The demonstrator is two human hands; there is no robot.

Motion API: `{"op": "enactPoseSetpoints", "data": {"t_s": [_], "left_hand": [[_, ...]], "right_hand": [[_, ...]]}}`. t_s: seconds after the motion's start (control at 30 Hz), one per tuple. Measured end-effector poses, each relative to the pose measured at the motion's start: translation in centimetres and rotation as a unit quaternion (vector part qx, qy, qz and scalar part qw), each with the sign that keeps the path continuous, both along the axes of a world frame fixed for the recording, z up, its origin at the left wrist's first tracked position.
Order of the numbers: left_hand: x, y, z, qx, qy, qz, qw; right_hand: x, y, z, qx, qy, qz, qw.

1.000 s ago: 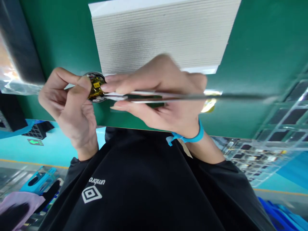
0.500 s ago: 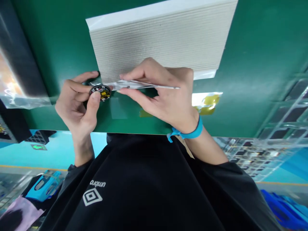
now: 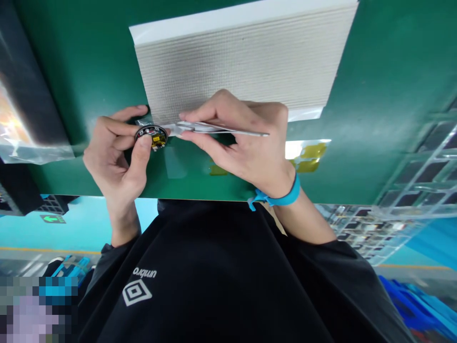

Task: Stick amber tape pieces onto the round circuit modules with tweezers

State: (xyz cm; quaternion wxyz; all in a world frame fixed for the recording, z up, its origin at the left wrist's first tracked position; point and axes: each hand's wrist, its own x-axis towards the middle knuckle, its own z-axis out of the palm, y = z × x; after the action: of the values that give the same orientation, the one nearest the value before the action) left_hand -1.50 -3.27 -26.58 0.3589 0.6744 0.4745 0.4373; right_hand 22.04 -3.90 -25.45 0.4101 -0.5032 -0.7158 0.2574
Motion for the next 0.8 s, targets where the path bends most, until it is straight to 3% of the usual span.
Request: {"op": "enactPoseSetpoints", "data": {"t_s": [0.1,0.3,0.5,0.57,0.63,0.73,0.8], "left_hand": [[0.1,0.0,0.0,0.003,0.002,0.005,1.0],[0.0,0.3,-0.4,0.042,0.022,-0.004,0.999],[0.2,0.0,0.0,0.051,-0.016,0.008,0.999],[0.6,-0.5,0.8,0.018,-0.05,0.038,0.998],[1.3,-0.9,1.9,-0.049,-0.089,0.042,0.994],[2.3,-1.2,3.4,-0.143,-0.151,-0.026,0.978],[2.9,-1.1,4.1,-0.157,-0.172,-0.071,0.97]], "right_hand": [[0.1,-0.2,-0.1,-0.034,0.021,0.006,0.999],[-0.4,0.1,-0.3,-0.026,0.043,-0.021,0.999],[-0.8,0.8,1.1,-0.085,0.132,-0.072,0.985],[-0.8,0.7,1.7,-0.053,0.141,-0.082,0.985],[-0.8,0.4,2.1,0.031,0.15,-0.091,0.984],[-0.6,-0.3,2.2,0.117,0.167,-0.07,0.976],[-0.3,-0.8,2.2,0.077,0.18,-0.063,0.979]]}}
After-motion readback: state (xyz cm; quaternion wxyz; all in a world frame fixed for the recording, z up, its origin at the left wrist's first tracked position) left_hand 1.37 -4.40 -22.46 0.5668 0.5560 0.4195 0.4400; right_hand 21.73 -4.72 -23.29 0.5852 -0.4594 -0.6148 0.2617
